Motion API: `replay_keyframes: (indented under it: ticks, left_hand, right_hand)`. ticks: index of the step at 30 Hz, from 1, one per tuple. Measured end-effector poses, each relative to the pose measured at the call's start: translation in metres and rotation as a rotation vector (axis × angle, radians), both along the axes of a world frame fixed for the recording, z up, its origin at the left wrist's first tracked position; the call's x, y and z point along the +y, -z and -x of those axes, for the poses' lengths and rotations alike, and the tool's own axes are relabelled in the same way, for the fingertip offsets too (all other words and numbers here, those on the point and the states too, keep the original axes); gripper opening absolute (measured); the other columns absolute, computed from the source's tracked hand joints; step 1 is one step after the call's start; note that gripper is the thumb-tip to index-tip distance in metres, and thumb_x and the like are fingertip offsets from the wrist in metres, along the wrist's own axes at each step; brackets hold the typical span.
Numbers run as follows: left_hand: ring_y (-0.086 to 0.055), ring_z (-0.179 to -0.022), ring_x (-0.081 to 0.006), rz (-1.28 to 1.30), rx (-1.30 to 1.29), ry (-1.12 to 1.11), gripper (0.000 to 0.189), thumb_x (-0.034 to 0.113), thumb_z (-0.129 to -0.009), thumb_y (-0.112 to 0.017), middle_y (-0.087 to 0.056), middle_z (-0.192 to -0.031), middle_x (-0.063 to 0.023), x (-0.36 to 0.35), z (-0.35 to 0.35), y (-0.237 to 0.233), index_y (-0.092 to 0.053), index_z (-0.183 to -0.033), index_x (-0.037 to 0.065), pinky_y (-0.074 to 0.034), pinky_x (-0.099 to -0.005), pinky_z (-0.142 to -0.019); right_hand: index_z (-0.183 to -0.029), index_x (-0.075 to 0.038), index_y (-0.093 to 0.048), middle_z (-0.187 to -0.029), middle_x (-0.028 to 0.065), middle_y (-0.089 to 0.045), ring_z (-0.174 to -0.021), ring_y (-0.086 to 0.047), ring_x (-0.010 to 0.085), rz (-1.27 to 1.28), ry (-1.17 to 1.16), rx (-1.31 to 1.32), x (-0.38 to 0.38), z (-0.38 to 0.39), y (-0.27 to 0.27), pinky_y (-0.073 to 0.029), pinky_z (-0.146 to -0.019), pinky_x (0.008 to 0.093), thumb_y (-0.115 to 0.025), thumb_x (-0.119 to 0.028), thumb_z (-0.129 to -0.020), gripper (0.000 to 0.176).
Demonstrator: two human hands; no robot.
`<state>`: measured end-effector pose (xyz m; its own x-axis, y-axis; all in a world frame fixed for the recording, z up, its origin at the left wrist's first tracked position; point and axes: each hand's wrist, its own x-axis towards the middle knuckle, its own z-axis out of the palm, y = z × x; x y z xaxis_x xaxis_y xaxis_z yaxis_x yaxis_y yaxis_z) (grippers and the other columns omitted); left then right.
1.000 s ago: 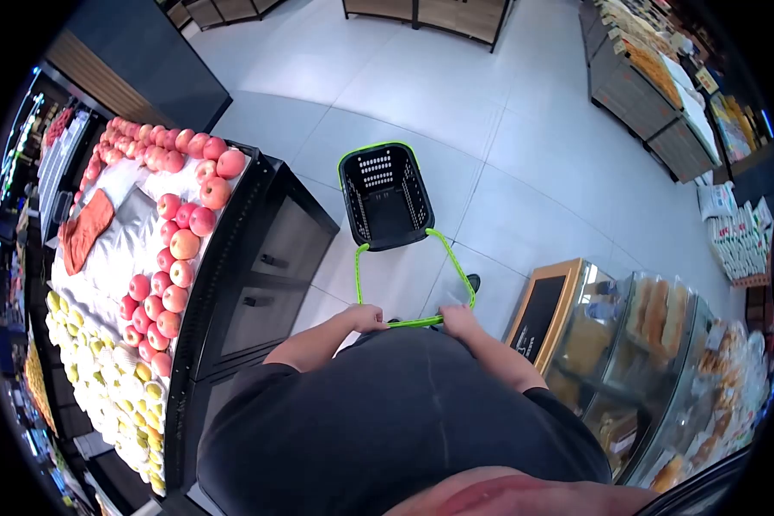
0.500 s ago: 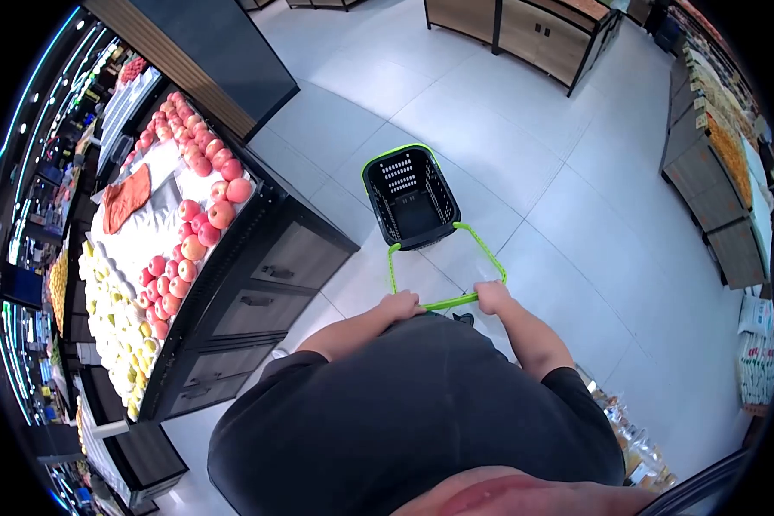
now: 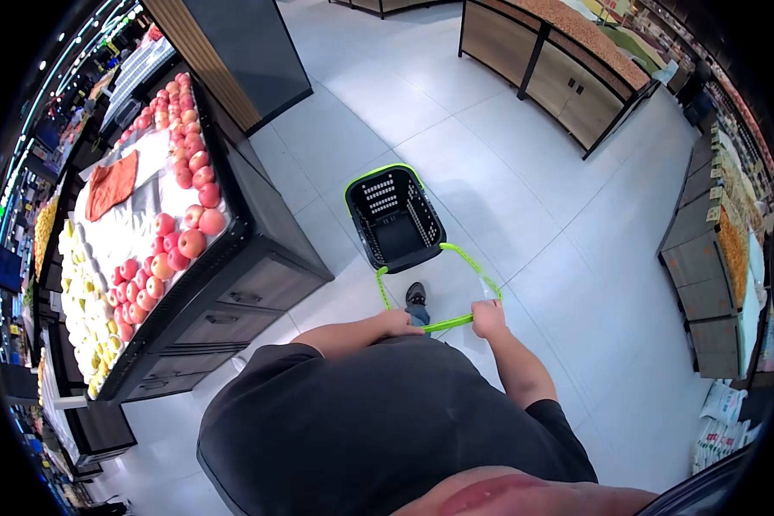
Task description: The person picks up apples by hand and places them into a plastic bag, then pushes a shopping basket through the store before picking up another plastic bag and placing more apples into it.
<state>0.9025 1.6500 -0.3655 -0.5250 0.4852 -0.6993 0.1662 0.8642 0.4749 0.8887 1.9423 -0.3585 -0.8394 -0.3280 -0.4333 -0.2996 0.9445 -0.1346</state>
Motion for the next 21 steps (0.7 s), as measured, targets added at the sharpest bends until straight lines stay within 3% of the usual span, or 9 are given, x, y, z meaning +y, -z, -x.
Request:
replay_keyframes:
  ticks: [2,11,15,18,21]
  left_hand:
    - [-0.066,-0.085,-0.0360,-0.039,-0.039,-0.039,0.082,0.080,-0.077,-0.050,-0.069,-0.087,-0.0206,0.003,0.032,0.006,-0.075,-0.085,0.003,-0.051,-0.0449,-0.076]
    - [-0.066,-0.090,-0.0346,-0.069,-0.144,-0.094,0.087,0.081,-0.073,-0.054,-0.070,-0.094,-0.0203,-0.009,0.175,-0.019,-0.074,-0.090,-0.001,-0.051,-0.0421,-0.081]
    - [-0.065,-0.097,-0.0340,-0.015,-0.094,-0.175,0.084,0.081,-0.075,-0.052,-0.070,-0.101,-0.0169,-0.025,0.218,-0.004,-0.074,-0.099,0.004,-0.050,-0.0428,-0.083]
    - [-0.060,-0.111,-0.0286,0.038,-0.114,-0.243,0.074,0.077,-0.080,-0.047,-0.067,-0.113,-0.0123,-0.027,0.231,0.000,-0.068,-0.111,0.013,-0.044,-0.0482,-0.092]
    - [-0.059,-0.113,-0.0287,0.097,-0.066,-0.378,0.073,0.078,-0.081,-0.047,-0.067,-0.113,-0.0108,-0.027,0.257,0.010,-0.068,-0.112,0.015,-0.039,-0.0519,-0.097]
  right_hand:
    - [-0.094,-0.008,-0.064,-0.101,0.0136,-0.066,-0.107,-0.060,0.0308,-0.036,-0.012,0.033,0.006,0.030,0.009,-0.038,-0.101,0.0435,-0.058,-0.006,-0.077,0.019]
    - [-0.095,-0.008,-0.064,-0.103,0.0137,-0.066,-0.109,-0.059,0.0311,-0.054,-0.160,0.006,-0.012,0.205,-0.027,-0.036,-0.103,0.0459,-0.056,-0.006,-0.078,0.019]
    - [-0.095,-0.008,-0.064,-0.100,0.0133,-0.068,-0.104,-0.062,0.0316,-0.085,-0.256,-0.068,-0.033,0.282,-0.016,-0.036,-0.102,0.0468,-0.056,-0.006,-0.077,0.019]
    - [-0.096,-0.009,-0.064,-0.098,0.0133,-0.069,-0.100,-0.064,0.0314,-0.117,-0.342,-0.143,-0.032,0.317,-0.001,-0.037,-0.098,0.0467,-0.057,-0.008,-0.078,0.020]
    - [-0.097,-0.009,-0.064,-0.098,0.0137,-0.069,-0.097,-0.065,0.0312,-0.111,-0.436,-0.197,-0.040,0.369,0.020,-0.038,-0.095,0.0461,-0.057,-0.009,-0.077,0.021]
